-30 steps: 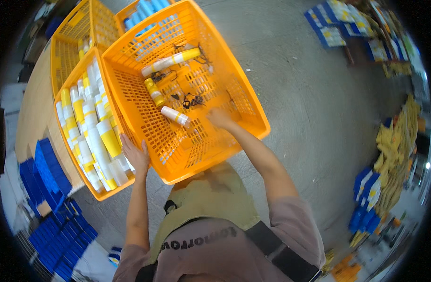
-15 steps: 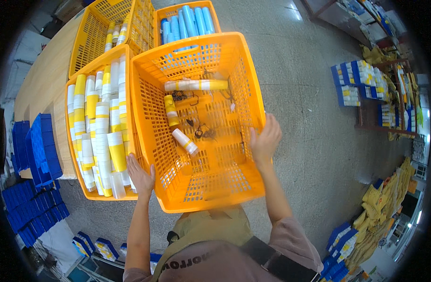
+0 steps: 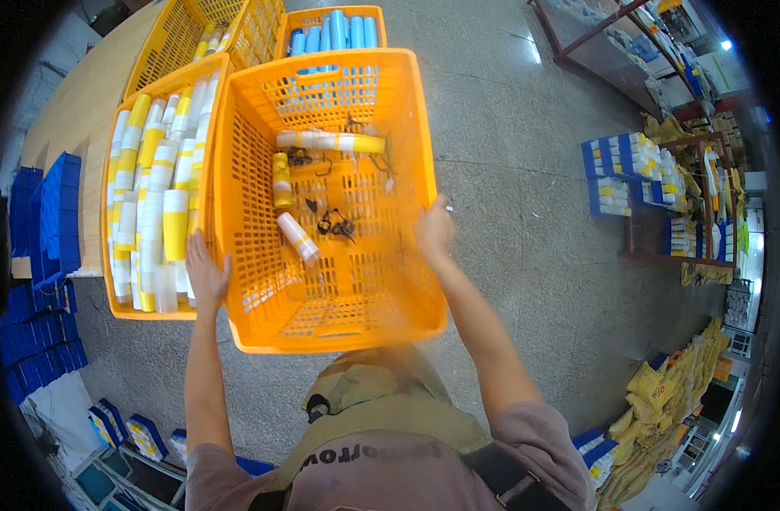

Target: The person removes stacked plastic cups from yellow baskets and places them one by one into blue trays. They then carry the filled trays to a conveyor area and stack them with other trays.

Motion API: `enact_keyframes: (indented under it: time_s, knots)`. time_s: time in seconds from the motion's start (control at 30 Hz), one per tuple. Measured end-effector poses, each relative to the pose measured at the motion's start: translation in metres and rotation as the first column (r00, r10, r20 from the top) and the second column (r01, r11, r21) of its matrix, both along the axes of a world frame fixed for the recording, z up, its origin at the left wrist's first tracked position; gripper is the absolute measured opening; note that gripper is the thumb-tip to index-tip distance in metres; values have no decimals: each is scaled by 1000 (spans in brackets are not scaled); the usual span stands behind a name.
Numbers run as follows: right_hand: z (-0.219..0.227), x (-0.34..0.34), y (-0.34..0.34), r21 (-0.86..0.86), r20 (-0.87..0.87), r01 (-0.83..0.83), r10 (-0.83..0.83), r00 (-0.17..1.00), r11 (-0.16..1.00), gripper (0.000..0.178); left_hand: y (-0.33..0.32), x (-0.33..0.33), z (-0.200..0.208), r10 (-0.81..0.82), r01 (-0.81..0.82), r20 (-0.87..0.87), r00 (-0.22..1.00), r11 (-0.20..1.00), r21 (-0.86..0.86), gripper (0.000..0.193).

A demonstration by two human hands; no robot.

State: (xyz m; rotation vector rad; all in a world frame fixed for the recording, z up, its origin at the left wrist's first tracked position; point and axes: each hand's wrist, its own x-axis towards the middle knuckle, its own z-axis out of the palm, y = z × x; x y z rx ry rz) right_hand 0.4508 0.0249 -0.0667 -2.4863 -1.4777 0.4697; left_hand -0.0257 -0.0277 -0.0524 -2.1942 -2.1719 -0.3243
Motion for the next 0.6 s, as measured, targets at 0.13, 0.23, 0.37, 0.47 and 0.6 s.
enact_keyframes:
  time_s: [0.13, 0.23, 0.37, 0.47, 0.6]
  knots:
    - [7, -6, 7, -47, 10, 21, -21, 1000, 999, 37, 1, 3, 0, 45, -46, -14, 999, 997, -69, 85]
    - [14, -9, 10, -115, -81, 40, -49, 996, 993, 40, 7, 4, 0, 141, -159, -96, 985, 963, -218, 87]
    - [13, 0, 6, 1, -264, -48, 46, 963, 999, 42, 20, 5, -9, 299, -379, -255, 920, 843, -380, 86]
    - [-5, 31, -1, 111, -555, -300, 309, 772, 947, 57, 27, 19, -17, 528, -587, -258, 809, 704, -400, 86]
    - [-48, 129, -16, 245, -713, -505, 507, 484, 827, 61, -2, 94, -26, 650, -660, -134, 748, 750, -40, 76]
